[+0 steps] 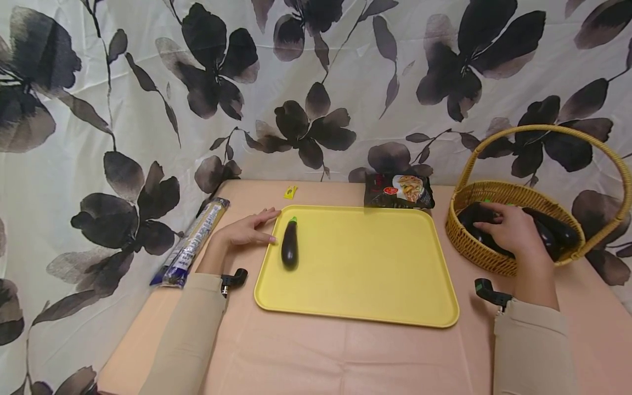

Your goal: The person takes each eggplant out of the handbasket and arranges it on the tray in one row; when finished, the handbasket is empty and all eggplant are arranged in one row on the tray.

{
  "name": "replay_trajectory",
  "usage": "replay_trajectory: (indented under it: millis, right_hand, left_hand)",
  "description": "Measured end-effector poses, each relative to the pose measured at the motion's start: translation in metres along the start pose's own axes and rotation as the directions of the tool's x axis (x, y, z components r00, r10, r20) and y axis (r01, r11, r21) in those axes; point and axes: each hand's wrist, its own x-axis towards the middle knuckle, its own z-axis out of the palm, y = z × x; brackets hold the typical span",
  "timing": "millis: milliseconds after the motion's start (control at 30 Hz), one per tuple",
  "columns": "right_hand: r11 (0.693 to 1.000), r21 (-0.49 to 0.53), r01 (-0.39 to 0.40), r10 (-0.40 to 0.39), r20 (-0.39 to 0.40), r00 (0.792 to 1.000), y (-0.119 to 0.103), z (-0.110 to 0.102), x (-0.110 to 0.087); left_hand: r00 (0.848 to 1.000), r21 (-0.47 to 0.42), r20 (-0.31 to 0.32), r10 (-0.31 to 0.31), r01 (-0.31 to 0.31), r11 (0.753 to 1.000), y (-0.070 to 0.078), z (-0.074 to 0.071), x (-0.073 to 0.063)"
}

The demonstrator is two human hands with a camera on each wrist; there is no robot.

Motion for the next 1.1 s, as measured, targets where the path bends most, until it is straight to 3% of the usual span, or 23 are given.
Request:
replay_trajectory:
  millis: [167, 433, 900, 1100]
  right_hand:
    - [1.000, -0.006, -0.020, 0.020, 0.045, 0.999, -0.0005, 0.0002, -0.0008]
    - [1.000, -0.006, 0.026, -0.025, 0.063, 0.998, -0.0004, 0.0037, 0.0041]
    - [0.999, 0.050, 0.004, -0.006, 0.029, 1.000, 0.0002, 0.0078, 0.0045]
    - [0.994, 0.099, 0.035, -0.035, 0.000, 0.999, 0.0001, 0.0072, 0.0056]
  left_hand:
    - [1.000, -0.006, 0.004, 0.004, -0.004, 1.000, 0.0003, -0.0005, -0.0003]
    - [1.000, -0.013, 0.003, -0.005, 0.005, 1.000, 0.0004, -0.0002, 0.0005]
    - [1.000, -0.006, 0.006, 0.004, -0.004, 1.000, 0.0018, -0.0005, 0.0003]
    - [1.000, -0.007, 0.006, -0.006, 0.006, 1.000, 0.0004, -0.0006, 0.0013]
